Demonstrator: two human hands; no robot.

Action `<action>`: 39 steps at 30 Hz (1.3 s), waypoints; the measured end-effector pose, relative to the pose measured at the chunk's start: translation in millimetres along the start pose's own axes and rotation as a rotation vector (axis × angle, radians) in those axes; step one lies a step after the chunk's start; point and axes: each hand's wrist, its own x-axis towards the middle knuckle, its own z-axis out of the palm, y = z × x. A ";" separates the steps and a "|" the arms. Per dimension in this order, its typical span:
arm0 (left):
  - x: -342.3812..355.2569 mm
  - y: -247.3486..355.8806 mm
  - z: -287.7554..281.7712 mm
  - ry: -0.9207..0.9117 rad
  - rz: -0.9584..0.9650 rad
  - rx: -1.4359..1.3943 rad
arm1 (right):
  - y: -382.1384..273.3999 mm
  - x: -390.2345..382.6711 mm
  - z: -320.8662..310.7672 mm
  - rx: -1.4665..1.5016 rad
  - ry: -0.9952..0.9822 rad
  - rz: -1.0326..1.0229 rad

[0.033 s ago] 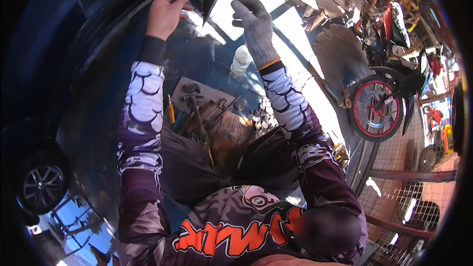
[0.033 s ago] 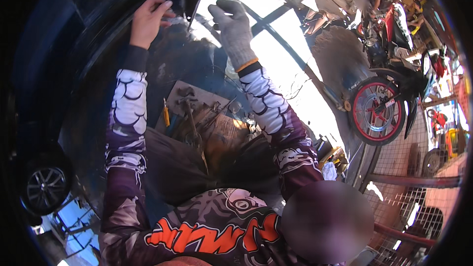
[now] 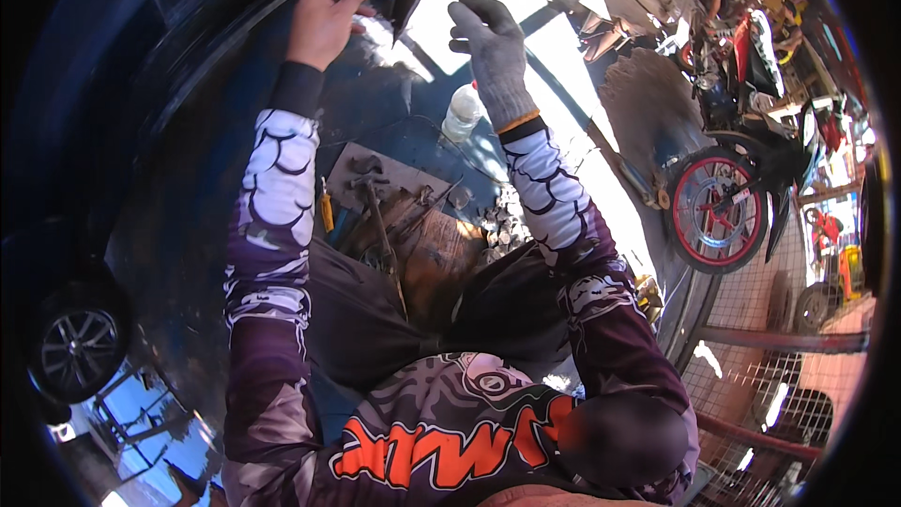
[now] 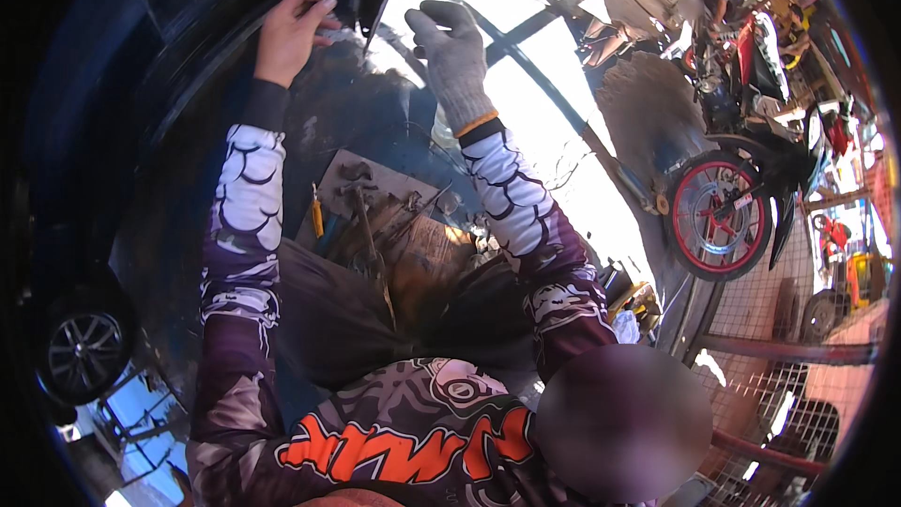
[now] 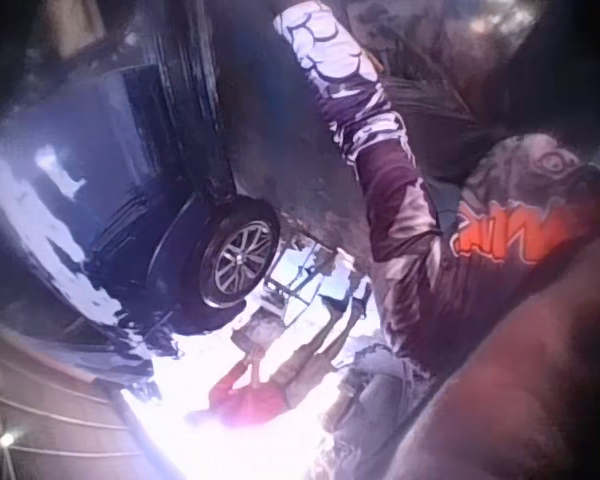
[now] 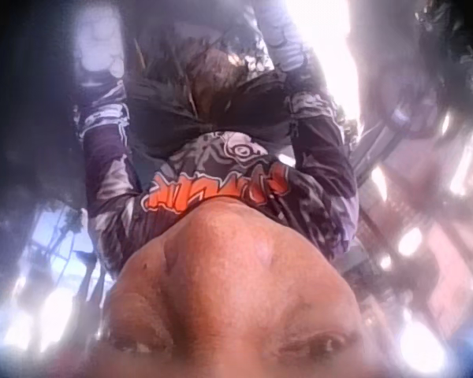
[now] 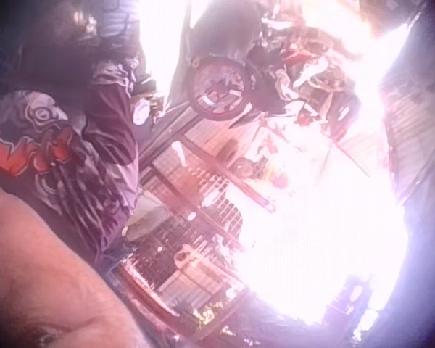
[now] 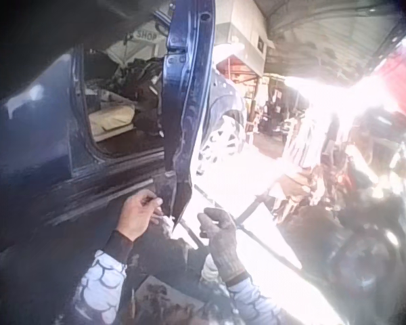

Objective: The person walks through a workshop and sits on the floor under a car. They use pliers and a hammer to work on a metal part of the car's undercarriage, repeatedly adjusting and striking the component.

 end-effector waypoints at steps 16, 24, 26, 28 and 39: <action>11.9 -35.3 0.3 -0.104 0.002 0.180 | 1.7 22.3 55.0 -0.584 0.176 -0.513; 12.5 -29.0 -3.4 -0.146 0.080 0.322 | -27.1 38.3 66.9 -0.582 0.123 -0.409; 12.3 -28.0 -2.7 -0.131 0.056 0.339 | -28.3 37.0 68.8 -0.609 0.127 -0.428; 12.9 -27.6 -2.3 -0.073 0.115 0.331 | -26.9 35.9 72.2 -0.652 0.152 -0.468; 11.6 -33.6 -23.5 -0.113 0.123 0.268 | 3.0 36.2 71.4 -0.675 0.087 -0.552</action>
